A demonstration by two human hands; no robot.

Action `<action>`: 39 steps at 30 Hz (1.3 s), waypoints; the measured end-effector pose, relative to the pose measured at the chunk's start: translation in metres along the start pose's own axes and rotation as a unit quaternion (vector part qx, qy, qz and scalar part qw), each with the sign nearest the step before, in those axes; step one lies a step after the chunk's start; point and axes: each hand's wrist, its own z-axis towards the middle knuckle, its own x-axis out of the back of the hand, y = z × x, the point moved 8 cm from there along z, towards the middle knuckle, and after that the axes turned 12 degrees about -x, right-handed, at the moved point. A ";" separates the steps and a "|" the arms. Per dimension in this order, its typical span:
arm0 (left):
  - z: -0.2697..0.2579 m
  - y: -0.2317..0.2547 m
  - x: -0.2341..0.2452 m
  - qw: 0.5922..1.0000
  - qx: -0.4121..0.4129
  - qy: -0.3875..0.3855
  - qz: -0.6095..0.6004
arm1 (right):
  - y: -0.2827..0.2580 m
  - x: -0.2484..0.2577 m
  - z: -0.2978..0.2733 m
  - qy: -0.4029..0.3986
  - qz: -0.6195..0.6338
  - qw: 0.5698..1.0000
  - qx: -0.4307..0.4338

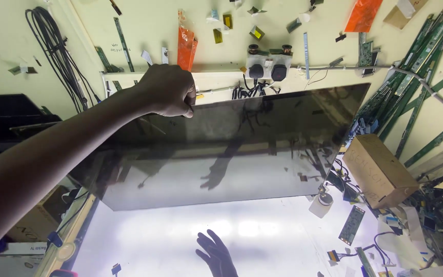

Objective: Repairing a television screen by inspecting circuit boards, using a heat gun, and moving the display panel

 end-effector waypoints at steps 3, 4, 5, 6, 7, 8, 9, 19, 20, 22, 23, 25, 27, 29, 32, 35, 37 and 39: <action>-0.030 0.013 0.031 0.999 0.036 -0.004 -0.026 | 0.008 -0.001 0.021 0.001 0.064 0.996 0.054; -0.039 0.016 0.037 0.999 0.037 -0.002 -0.038 | 0.011 -0.003 0.026 -0.009 0.068 0.995 0.078; -0.048 0.019 0.044 0.998 0.038 0.000 -0.050 | 0.013 -0.004 0.031 -0.020 0.073 0.992 0.102; -0.056 0.023 0.051 0.998 0.040 0.001 -0.047 | 0.019 -0.004 0.034 -0.024 0.072 0.992 0.101; -0.066 0.024 0.056 0.996 0.064 -0.006 -0.063 | 0.025 -0.006 0.038 -0.048 0.070 0.991 0.099; -0.076 0.024 0.061 0.993 0.089 -0.011 -0.079 | 0.030 -0.010 0.043 -0.074 0.066 0.990 0.096; -0.083 0.025 0.066 0.993 0.092 -0.008 -0.075 | 0.032 -0.020 0.036 -0.079 0.064 0.990 0.096; -0.166 -0.002 0.080 0.967 0.199 0.045 -0.151 | 0.030 -0.072 -0.028 -0.067 -0.105 0.976 0.178; -0.177 -0.008 0.078 0.956 0.219 0.056 -0.186 | 0.027 -0.073 -0.033 -0.057 -0.120 0.974 0.186; -0.196 -0.022 0.073 0.942 0.245 0.074 -0.216 | 0.013 -0.080 -0.036 -0.044 -0.121 0.974 0.188; -0.208 -0.031 0.068 0.927 0.268 0.092 -0.246 | 0.007 -0.081 -0.039 -0.029 -0.121 0.973 0.193; -0.230 -0.045 0.054 0.908 0.291 0.115 -0.277 | -0.012 -0.080 -0.035 -0.032 -0.136 0.968 0.209; -0.250 -0.063 0.038 0.890 0.308 0.133 -0.309 | -0.028 -0.089 -0.039 -0.030 -0.145 0.963 0.227; -0.269 -0.079 0.017 0.862 0.331 0.174 -0.343 | -0.057 -0.098 -0.051 0.062 -0.254 0.928 0.267; -0.303 -0.079 -0.011 0.811 0.364 0.207 -0.409 | -0.095 -0.087 -0.037 0.052 -0.243 0.928 0.278; -0.324 -0.084 -0.054 0.802 0.282 0.285 -0.442 | -0.137 -0.089 -0.024 0.074 -0.295 0.907 0.292; -0.340 -0.070 -0.067 0.776 0.290 0.302 -0.472 | -0.161 -0.107 -0.030 0.078 -0.331 0.893 0.296; -0.350 -0.061 -0.089 0.747 0.298 0.315 -0.503 | -0.189 -0.114 -0.028 0.085 -0.367 0.877 0.298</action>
